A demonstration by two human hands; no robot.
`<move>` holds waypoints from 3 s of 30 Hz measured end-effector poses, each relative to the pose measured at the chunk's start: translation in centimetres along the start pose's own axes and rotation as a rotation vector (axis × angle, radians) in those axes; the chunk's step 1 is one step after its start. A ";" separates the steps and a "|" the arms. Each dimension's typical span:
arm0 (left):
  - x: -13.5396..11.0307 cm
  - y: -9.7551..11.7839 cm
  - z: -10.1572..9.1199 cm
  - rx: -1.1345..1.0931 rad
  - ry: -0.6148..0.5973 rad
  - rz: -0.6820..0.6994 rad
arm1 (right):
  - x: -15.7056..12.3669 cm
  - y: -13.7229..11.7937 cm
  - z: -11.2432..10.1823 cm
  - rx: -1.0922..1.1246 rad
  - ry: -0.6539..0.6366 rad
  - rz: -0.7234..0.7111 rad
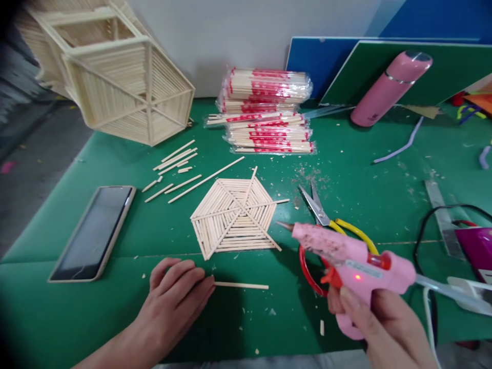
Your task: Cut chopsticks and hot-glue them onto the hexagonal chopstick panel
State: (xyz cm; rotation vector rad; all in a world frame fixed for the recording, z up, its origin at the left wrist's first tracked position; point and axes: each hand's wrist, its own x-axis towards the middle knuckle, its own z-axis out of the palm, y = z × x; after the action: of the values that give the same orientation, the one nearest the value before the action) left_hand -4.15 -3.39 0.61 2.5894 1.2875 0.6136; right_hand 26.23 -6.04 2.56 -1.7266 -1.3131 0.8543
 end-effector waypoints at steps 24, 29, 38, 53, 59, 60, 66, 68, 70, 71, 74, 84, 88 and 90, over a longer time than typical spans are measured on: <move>0.8 0.7 -0.6 0.035 0.112 -0.014 | 2.3 -3.9 3.1 -0.061 -0.510 0.023; 0.2 0.6 -0.6 0.023 0.099 -0.037 | 1.3 -5.5 5.7 -0.161 -0.587 -0.079; 0.3 0.7 -1.1 -0.074 0.139 -0.042 | 1.1 -4.9 6.3 -0.212 -0.545 -0.121; 0.1 -0.9 -2.0 -0.103 0.176 -0.193 | 0.8 -5.1 6.4 -0.249 -0.486 -0.159; -0.2 -1.2 -1.4 -0.044 0.177 -0.218 | 0.7 -4.7 6.5 -0.242 -0.494 -0.145; -0.2 -1.2 -1.3 -0.045 0.177 -0.213 | 0.7 -4.7 6.5 -0.236 -0.501 -0.139; 0.0 -1.3 -1.6 -0.063 0.171 -0.220 | 0.8 -4.7 6.6 -0.204 -0.525 -0.099; 0.1 -1.4 -1.6 -0.047 0.161 -0.221 | 0.8 -4.7 6.6 -0.217 -0.509 -0.110; 0.0 -1.5 -1.5 -0.026 0.165 -0.224 | 0.8 -4.7 6.6 -0.226 -0.506 -0.117; -0.1 -1.6 -1.5 -0.017 0.170 -0.227 | 0.8 -4.8 6.6 -0.226 -0.507 -0.116; -0.2 -1.7 -1.6 -0.001 0.178 -0.250 | 0.8 -4.9 6.5 -0.216 -0.511 -0.099; -0.2 -1.8 -2.4 -0.068 0.173 -0.289 | 0.8 -5.6 7.0 -0.217 -0.375 -0.101; -0.1 -1.8 -2.1 -0.004 0.203 -0.266 | 1.1 -5.5 6.7 -0.164 -0.300 -0.063; 0.2 -1.5 -1.9 -0.020 0.165 -0.210 | 1.5 -5.0 5.8 -0.140 -0.260 0.006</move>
State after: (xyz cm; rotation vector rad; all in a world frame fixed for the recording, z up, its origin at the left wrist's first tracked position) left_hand -5.95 -2.37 1.92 2.3871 1.5691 0.8080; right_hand 19.38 -2.69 4.21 -1.7715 -1.5720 1.0393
